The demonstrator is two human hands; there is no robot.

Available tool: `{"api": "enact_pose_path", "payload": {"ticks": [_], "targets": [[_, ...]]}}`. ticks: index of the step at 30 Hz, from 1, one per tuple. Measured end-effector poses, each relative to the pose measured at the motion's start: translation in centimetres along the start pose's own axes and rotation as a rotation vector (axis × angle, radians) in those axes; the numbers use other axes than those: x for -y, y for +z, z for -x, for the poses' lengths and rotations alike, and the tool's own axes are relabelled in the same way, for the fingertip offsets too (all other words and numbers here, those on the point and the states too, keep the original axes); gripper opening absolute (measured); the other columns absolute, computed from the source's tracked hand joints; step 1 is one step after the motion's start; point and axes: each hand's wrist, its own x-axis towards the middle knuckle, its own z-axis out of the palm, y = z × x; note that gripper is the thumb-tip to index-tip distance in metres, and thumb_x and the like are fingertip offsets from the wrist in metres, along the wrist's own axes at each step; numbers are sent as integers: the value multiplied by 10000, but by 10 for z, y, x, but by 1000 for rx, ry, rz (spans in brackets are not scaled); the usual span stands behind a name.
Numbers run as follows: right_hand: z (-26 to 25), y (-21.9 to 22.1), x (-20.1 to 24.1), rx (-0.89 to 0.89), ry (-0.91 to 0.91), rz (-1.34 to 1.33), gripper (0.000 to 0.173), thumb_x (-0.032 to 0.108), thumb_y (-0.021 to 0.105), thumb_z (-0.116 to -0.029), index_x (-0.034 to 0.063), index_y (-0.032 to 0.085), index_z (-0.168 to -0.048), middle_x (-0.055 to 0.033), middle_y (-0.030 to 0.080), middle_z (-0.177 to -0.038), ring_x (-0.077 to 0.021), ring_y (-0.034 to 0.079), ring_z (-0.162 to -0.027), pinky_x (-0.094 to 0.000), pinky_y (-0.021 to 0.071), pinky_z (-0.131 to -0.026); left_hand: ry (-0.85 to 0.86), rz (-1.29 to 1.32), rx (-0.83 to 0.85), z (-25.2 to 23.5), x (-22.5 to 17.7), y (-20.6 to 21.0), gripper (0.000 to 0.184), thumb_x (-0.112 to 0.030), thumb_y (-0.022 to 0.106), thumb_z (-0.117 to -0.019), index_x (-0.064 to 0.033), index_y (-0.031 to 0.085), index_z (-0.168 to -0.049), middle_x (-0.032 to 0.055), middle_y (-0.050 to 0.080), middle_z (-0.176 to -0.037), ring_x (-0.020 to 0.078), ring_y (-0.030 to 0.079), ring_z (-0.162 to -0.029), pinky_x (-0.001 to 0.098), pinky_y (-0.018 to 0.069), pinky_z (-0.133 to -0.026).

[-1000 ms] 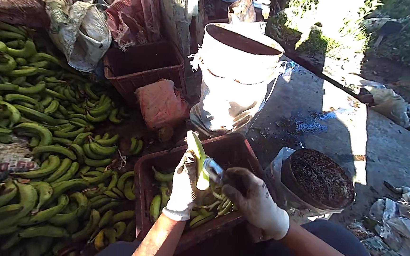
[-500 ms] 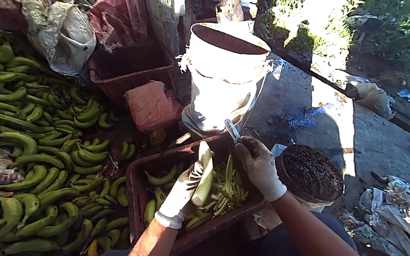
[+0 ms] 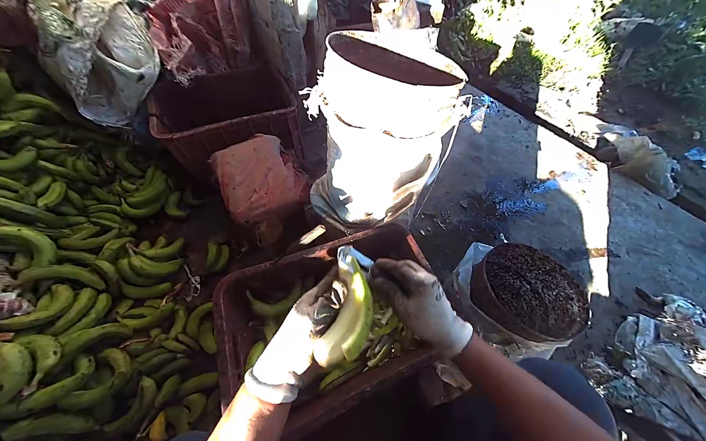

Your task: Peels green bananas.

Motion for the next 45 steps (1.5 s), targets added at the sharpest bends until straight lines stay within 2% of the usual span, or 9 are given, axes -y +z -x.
{"api": "enact_pose_path", "payload": {"ticks": [4, 10, 15, 20, 24, 27, 32, 37, 45], "targets": [[-23, -24, -18, -48, 220, -57, 412, 502, 562, -1019, 199, 729, -1241, 17, 734, -1136, -92, 689, -1026, -384, 573, -933, -140, 81, 164, -1, 2, 5, 535, -367, 531, -1050, -98, 453, -1506, 105, 675, -1221, 173, 682, -1036, 337, 593, -884], [22, -2, 17, -64, 26, -100, 486, 452, 709, -944, 104, 689, -1282, -24, 713, -1150, -103, 681, -1049, -338, 592, -928, 59, 675, -277, -24, 20, -14, 309, -228, 336, -1112, -72, 543, -1279, 135, 689, -1117, 224, 700, -1001, 391, 611, -834], [38, 18, 21, -9, -124, 20, 452, 488, 709, -931, 164, 727, -1245, -37, 708, -1123, -143, 668, -1048, -352, 580, -907, 67, 704, -417, -24, 21, -13, 320, -234, 311, -1117, -47, 557, -1201, 139, 682, -1015, 216, 700, -924, 364, 606, -792], [20, 5, 10, 29, -108, -37, 415, 446, 698, -956, 171, 730, -1265, -28, 708, -1128, -120, 667, -1040, -332, 582, -905, -7, 328, -88, -4, 9, -12, 275, -153, 423, -1078, -38, 604, -1250, 92, 693, -1030, 143, 686, -906, 296, 594, -806], [-13, -17, -19, 164, 163, -13, 427, 504, 537, -1030, 200, 739, -1250, 14, 731, -1181, -92, 670, -1110, -380, 542, -1005, -195, 241, 257, 5, -3, -6, 295, -238, 545, -1026, -116, 642, -1277, 39, 709, -1057, 101, 689, -926, 271, 593, -826], [-18, -24, -32, 84, 284, -9, 448, 564, 541, -1005, 222, 744, -1212, 34, 739, -1135, -83, 679, -1068, -395, 547, -986, -158, 181, 140, -1, 5, -1, 388, -355, 475, -1070, -130, 551, -1377, 76, 689, -1050, 155, 688, -878, 321, 607, -745], [9, -10, -5, -38, 38, -9, 479, 489, 656, -974, 135, 695, -1294, -29, 710, -1177, -113, 673, -1086, -356, 576, -961, 12, 540, -196, -21, 25, -15, 334, -222, 372, -1104, -60, 505, -1364, 149, 668, -1160, 238, 682, -1032, 422, 590, -881], [26, 11, 3, -26, -219, 109, 457, 483, 692, -948, 166, 716, -1275, -69, 715, -1163, -184, 674, -1082, -386, 572, -936, 32, 760, -377, -19, 6, -8, 386, -241, 243, -1110, -36, 569, -1134, 146, 685, -986, 234, 706, -906, 397, 614, -775], [20, 1, 2, 12, -352, 100, 421, 460, 666, -975, 190, 715, -1294, -66, 699, -1196, -196, 646, -1119, -413, 541, -960, -10, 475, -72, -10, 10, -17, 300, -179, 370, -1090, -24, 619, -1154, 124, 681, -979, 194, 686, -874, 354, 598, -780]]}}
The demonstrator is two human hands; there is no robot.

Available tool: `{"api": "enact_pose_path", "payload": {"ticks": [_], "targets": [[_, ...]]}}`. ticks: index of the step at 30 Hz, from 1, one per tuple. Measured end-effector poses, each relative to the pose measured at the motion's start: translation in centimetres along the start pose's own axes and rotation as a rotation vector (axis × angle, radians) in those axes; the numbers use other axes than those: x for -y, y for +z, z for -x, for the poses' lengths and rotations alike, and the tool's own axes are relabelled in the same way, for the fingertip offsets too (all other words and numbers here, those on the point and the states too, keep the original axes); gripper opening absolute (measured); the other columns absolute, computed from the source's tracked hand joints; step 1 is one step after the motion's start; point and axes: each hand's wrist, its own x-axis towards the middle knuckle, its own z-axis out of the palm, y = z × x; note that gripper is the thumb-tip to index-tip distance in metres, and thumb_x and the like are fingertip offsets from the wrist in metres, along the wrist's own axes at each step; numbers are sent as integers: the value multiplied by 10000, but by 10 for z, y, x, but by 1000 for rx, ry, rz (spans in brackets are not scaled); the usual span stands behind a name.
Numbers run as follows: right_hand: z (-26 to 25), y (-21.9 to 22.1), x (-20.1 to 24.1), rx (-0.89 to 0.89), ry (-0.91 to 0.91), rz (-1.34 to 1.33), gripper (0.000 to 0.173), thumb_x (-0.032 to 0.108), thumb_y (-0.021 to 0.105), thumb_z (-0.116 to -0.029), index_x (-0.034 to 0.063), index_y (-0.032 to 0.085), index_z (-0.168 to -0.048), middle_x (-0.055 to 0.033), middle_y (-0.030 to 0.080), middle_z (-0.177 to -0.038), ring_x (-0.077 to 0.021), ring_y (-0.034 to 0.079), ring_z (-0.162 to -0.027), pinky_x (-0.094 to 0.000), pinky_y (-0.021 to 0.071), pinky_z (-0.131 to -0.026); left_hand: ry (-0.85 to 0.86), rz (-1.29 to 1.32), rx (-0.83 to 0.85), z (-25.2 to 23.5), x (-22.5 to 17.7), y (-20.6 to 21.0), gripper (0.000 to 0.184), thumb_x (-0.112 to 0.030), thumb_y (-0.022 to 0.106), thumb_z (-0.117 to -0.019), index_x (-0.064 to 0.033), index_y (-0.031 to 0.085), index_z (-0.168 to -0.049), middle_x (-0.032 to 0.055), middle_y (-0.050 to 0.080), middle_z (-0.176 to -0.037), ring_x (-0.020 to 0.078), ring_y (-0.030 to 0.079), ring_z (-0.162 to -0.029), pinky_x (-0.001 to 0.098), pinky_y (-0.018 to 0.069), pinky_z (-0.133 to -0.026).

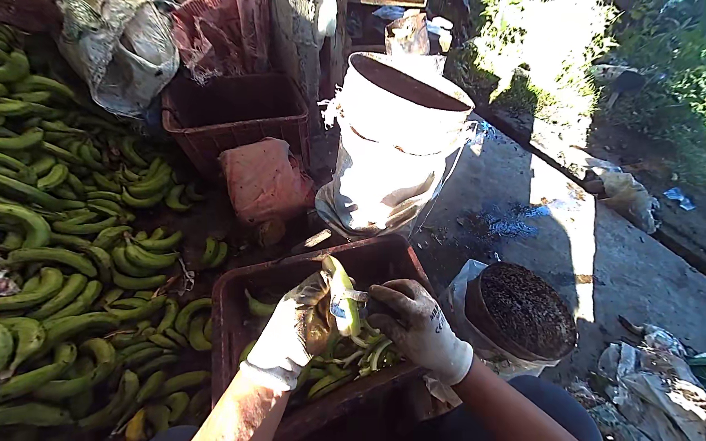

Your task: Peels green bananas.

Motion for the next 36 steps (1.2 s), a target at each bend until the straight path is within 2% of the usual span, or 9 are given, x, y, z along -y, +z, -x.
{"api": "enact_pose_path", "payload": {"ticks": [4, 7, 11, 17, 23, 26, 30, 33, 36], "targets": [[-12, -11, -11, 73, 214, -123, 400, 415, 593, -1030, 140, 714, -1295, -51, 710, -1191, -137, 663, -1109, -360, 560, -972, -75, -334, 219, 14, -7, 10, 422, -214, 584, -1004, -91, 542, -1406, 67, 685, -1135, 127, 675, -981, 303, 583, -867], [-22, -22, -39, 237, 530, -82, 458, 492, 444, -1067, 193, 726, -1268, 7, 732, -1209, -106, 665, -1148, -405, 515, -1044, -153, -333, 303, 21, -9, 21, 543, -201, 550, -1005, -113, 435, -1528, 94, 657, -1274, 157, 667, -1078, 331, 568, -929], [-19, -35, -44, 98, 643, -66, 466, 587, 537, -999, 223, 739, -1206, 22, 737, -1111, -95, 685, -1030, -406, 558, -950, -49, -312, 161, 18, -8, 17, 384, -294, 565, -1032, -109, 589, -1367, 56, 699, -1053, 126, 682, -901, 303, 594, -802], [3, -26, -3, -45, 142, -80, 468, 436, 709, -948, 120, 702, -1294, -86, 688, -1213, -184, 654, -1127, -400, 566, -975, 10, 234, 17, 3, -7, 2, 409, -213, 231, -1101, -54, 599, -1182, 128, 700, -1064, 213, 702, -985, 380, 607, -851], [4, -8, 3, 37, -54, -34, 416, 434, 739, -933, 190, 718, -1270, -78, 689, -1179, -191, 645, -1113, -401, 549, -967, 0, -38, 158, 9, -9, 1, 344, -186, 352, -1091, -57, 632, -1244, 93, 697, -1047, 148, 689, -912, 306, 597, -810], [0, 0, -2, 17, 55, -72, 415, 397, 708, -958, 145, 714, -1288, -84, 700, -1170, -183, 654, -1097, -374, 556, -962, 10, -140, 175, 11, -13, 4, 296, -136, 425, -1066, -52, 646, -1243, 69, 708, -1028, 102, 688, -887, 261, 593, -806], [-15, -14, -21, -12, 315, -121, 423, 416, 595, -1026, 115, 703, -1304, -74, 701, -1191, -147, 658, -1108, -359, 551, -985, -99, -274, 290, 19, -14, 14, 382, -141, 503, -1029, -90, 587, -1397, 47, 704, -1131, 79, 681, -939, 238, 583, -822], [-20, -29, -41, 27, 551, -105, 458, 479, 490, -1055, 149, 714, -1279, -41, 709, -1248, -127, 638, -1194, -378, 494, -1070, -70, -266, 282, 24, -15, 21, 353, -84, 495, -1013, -98, 642, -1334, 17, 718, -1081, 50, 679, -923, 214, 578, -829], [-17, -36, -41, -51, 619, -155, 446, 502, 514, -1037, 164, 731, -1231, -8, 731, -1152, -89, 669, -1077, -348, 538, -977, -4, -265, 201, 21, -16, 12, 317, -71, 503, -1015, -99, 665, -1285, -1, 717, -985, 14, 657, -801, 164, 564, -729]]}}
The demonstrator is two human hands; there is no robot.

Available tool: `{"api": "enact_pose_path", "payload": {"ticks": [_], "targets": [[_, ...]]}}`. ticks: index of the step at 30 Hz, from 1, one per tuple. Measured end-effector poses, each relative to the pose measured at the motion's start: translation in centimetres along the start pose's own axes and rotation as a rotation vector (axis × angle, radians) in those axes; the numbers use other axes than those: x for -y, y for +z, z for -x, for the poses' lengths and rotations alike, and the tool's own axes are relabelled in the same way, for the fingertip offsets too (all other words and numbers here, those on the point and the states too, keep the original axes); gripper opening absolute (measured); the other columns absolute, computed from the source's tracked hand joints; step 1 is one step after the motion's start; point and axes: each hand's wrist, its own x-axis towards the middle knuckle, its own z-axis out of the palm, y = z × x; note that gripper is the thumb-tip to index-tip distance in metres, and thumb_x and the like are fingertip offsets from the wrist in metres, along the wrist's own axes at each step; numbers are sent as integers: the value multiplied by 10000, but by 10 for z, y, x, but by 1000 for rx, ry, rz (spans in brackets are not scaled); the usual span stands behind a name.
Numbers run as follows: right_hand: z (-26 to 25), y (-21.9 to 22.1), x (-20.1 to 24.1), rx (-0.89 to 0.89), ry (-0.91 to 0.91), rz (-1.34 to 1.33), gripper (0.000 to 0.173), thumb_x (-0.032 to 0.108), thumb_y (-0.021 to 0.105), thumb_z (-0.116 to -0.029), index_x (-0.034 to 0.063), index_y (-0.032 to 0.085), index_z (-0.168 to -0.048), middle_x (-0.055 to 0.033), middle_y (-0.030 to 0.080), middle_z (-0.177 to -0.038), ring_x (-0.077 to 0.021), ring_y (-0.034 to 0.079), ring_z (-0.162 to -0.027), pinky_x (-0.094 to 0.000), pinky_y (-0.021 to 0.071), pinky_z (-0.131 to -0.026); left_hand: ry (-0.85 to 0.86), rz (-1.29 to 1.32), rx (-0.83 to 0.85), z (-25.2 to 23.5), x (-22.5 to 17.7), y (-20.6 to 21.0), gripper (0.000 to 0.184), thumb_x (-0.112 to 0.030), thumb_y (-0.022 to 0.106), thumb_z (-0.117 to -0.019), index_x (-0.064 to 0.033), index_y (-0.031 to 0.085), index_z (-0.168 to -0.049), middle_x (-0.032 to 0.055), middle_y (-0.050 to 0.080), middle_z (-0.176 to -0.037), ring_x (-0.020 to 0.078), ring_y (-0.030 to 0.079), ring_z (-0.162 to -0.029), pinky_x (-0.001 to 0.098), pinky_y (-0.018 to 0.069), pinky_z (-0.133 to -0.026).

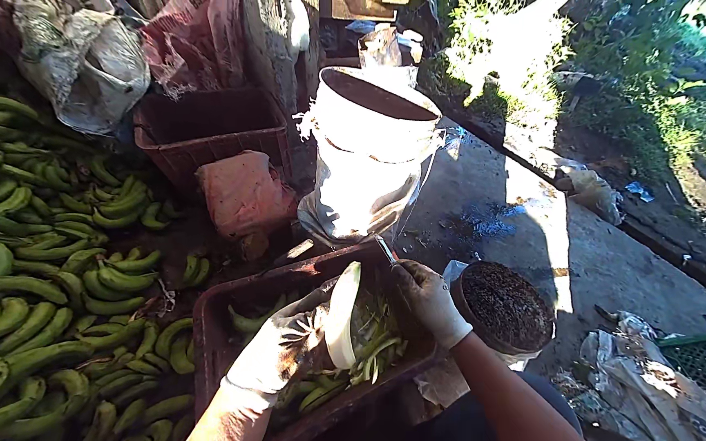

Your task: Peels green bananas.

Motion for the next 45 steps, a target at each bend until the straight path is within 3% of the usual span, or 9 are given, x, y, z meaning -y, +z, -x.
{"api": "enact_pose_path", "payload": {"ticks": [4, 14, 19, 26, 31, 34, 38, 41, 45], "targets": [[21, 6, 29, 23, -34, -225, 448, 443, 688, -959, 112, 708, -1260, -16, 741, -1066, -83, 699, -904, -309, 597, -820, -30, 90, -37, -6, 6, -4, 272, -81, 522, -1001, -121, 665, -1229, 13, 684, -843, 13, 593, -598, 149, 517, -527], [14, 4, 33, -69, -10, -302, 476, 419, 665, -984, 69, 674, -1306, -44, 745, -1095, -103, 708, -925, -304, 600, -826, 30, -8, -22, 3, -2, 11, 293, -40, 569, -979, -91, 686, -1243, 25, 733, -1045, 49, 686, -901, 206, 575, -823], [51, 14, 74, 56, 80, -528, 705, 218, 846, -823, 80, 551, -1449, -75, 741, -1091, -163, 725, -922, -365, 628, -826, 238, -728, 40, -8, 23, 26, 488, -255, 691, -962, -170, 580, -1429, 25, 633, -1344, 95, 618, -1191, 318, 529, -1029], [-36, -71, 151, -798, -459, -92, 364, 233, 702, -960, -19, 603, -1203, -63, 672, -853, -147, 673, -681, -380, 615, -622, 556, -1287, -450, -29, 4, -31, 475, -426, 629, -943, -276, 609, -1393, 67, 626, -1315, 258, 600, -1185, 511, 535, -962], [-97, -122, 207, -686, -557, -7, 522, 233, 755, -890, -11, 563, -1309, -117, 674, -1079, -196, 691, -900, -436, 615, -805, 459, -859, -796, -5, -64, -67, 482, -349, 585, -1017, -164, 531, -1458, 102, 613, -1382, 222, 611, -1239, 510, 505, -1036], [-64, -55, 200, -423, -641, -184, 414, 141, 663, -984, -5, 472, -1321, -76, 662, -1106, -171, 687, -979, -400, 615, -866, 574, -473, -1006, 14, -91, -102, 402, -298, 603, -1011, -137, 586, -1378, 38, 655, -1231, 123, 663, -1007, 349, 581, -863], [-9, 101, 121, 37, -105, -132, 298, 210, 748, -926, 56, 609, -1140, -66, 675, -806, -166, 640, -603, -349, 562, -521, 643, 88, -1045, 31, -108, -131, 280, -287, 583, -1032, -134, 592, -1267, 24, 651, -999, 179, 674, -810, 371, 608, -716], [4, 216, 60, 449, 163, 50, 354, 276, 719, -924, 48, 669, -1190, -124, 714, -1018, -232, 698, -924, -466, 584, -857, 596, 280, -1048, 29, -114, -133, 227, -274, 599, -1012, -139, 605, -1195, 32, 643, -958, 188, 666, -816, 397, 594, -744], [54, 304, 59, 717, 328, 208, 385, 392, 659, -961, 105, 679, -1217, -146, 708, -1073, -301, 685, -972, -557, 548, -866, 576, 225, -1034, 25, -116, -127, 279, -282, 610, -1015, -122, 615, -1243, 55, 668, -1001, 193, 684, -830, 380, 604, -741]]}}
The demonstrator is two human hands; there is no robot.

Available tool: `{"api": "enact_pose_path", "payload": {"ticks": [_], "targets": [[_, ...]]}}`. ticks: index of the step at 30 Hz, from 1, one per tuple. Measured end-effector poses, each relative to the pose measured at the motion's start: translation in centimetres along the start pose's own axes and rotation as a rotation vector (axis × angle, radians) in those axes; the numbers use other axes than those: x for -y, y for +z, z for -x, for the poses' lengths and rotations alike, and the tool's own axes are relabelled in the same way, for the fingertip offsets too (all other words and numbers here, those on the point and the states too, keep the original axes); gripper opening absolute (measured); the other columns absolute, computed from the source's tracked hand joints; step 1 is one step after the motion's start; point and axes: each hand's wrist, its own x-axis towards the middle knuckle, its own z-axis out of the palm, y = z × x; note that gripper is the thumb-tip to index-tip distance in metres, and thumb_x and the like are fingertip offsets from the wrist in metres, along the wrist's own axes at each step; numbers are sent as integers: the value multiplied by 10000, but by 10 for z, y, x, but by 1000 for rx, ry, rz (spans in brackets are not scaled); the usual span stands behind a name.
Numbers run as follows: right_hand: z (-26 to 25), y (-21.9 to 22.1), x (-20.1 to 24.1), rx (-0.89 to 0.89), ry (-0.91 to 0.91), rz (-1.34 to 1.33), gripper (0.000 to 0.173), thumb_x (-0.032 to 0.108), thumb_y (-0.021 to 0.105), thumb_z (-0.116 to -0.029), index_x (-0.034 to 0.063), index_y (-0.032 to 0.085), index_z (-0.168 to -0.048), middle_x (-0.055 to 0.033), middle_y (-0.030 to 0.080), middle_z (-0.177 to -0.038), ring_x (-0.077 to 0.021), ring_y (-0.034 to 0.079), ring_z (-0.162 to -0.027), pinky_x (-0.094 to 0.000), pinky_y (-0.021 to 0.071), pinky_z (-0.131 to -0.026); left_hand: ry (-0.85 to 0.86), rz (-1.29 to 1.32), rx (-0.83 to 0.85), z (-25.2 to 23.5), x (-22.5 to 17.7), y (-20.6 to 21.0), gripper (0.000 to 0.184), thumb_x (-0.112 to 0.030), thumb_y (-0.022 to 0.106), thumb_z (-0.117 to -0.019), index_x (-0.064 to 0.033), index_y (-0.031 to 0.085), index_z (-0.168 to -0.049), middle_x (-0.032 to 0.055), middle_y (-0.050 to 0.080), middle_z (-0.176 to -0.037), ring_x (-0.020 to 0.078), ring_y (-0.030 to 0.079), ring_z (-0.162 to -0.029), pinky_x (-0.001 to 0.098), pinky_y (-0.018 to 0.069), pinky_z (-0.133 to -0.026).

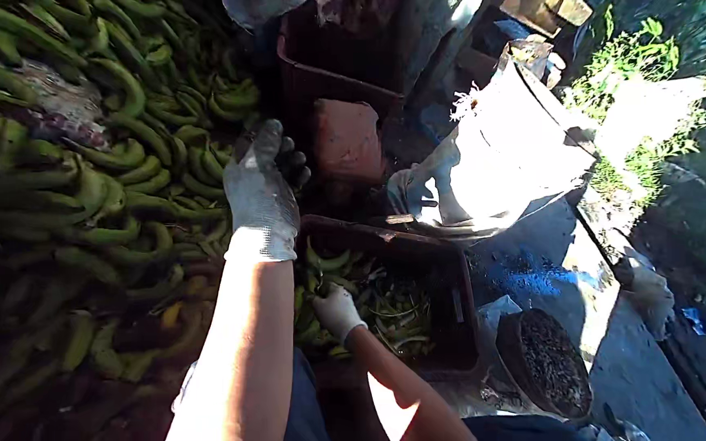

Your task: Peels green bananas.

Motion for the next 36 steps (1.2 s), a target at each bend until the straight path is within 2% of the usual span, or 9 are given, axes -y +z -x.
{"api": "enact_pose_path", "payload": {"ticks": [4, 9, 15, 20, 24, 27, 31, 34, 36], "targets": [[17, 37, 27, 27, 146, 83, 539, 396, 597, -979, 132, 537, -1445, -165, 663, -1306, -337, 629, -1225, -605, 495, -1007, -9, -34, 61, -1, 3, 2, 270, -302, 590, -1030, -123, 627, -1229, 43, 673, -972, 182, 682, -812, 372, 602, -747], [11, 35, 21, 18, 209, 13, 471, 418, 696, -904, 124, 635, -1266, -159, 695, -1152, -329, 673, -1070, -596, 532, -887, -51, -74, 127, 4, 11, 7, 257, -296, 591, -1027, -136, 635, -1224, 38, 673, -959, 177, 679, -805, 372, 598, -744], [25, 45, 19, 68, 179, -50, 594, 422, 570, -996, 99, 497, -1489, -190, 617, -1377, -343, 581, -1292, -595, 464, -1056, -116, -119, 152, 13, 19, 15, 234, -288, 607, -1017, -129, 657, -1181, 39, 673, -915, 178, 679, -767, 370, 601, -714], [17, 39, -12, 26, 143, -451, 444, 272, 775, -882, 82, 655, -1265, -155, 703, -1125, -279, 679, -1031, -522, 550, -904, -91, -254, 212, 14, 23, 14, 259, -307, 601, -1025, -134, 655, -1212, 46, 687, -938, 172, 688, -753, 344, 602, -678], [38, -3, -34, 150, 103, -895, 438, 194, 773, -899, 76, 600, -1284, -90, 667, -853, -171, 622, -656, -359, 543, -593, 2, -586, 323, 15, 24, 13, 275, -336, 569, -1044, -139, 650, -1218, 38, 671, -952, 136, 666, -754, 328, 589, -690], [67, -55, -47, 183, -27, -1043, 373, 164, 708, -948, 77, 555, -1277, -78, 640, -808, -148, 597, -608, -322, 532, -541, 100, -1011, 369, 17, 31, 14, 352, -444, 550, -1026, -155, 666, -1192, 78, 681, -986, 209, 652, -846, 482, 542, -770], [118, -145, -51, -120, -330, -611, 495, 169, 768, -901, 59, 595, -1352, -95, 723, -985, -171, 696, -788, -353, 612, -700, 35, -1267, 457, 43, 51, 18, 743, -765, 357, -961, -123, 685, -1137, 191, 699, -997, 389, 682, -929, 676, 521, -777], [150, -203, -60, -347, -467, 113, 474, 324, 715, -918, 126, 644, -1342, -19, 713, -1131, -101, 672, -1005, -343, 562, -923, -225, -922, 748, 84, 85, 31, 683, -724, 352, -993, -156, 695, -1150, 76, 699, -866, 190, 661, -694, 394, 572, -607], [165, -225, -70, -393, -510, 398, 466, 316, 679, -929, 175, 646, -1372, -45, 708, -1214, -166, 665, -1116, -421, 533, -994, -319, -735, 905, 110, 111, 41, 456, -520, 451, -1056, -144, 669, -1193, 38, 682, -938, 118, 647, -802, 333, 566, -733]]}}
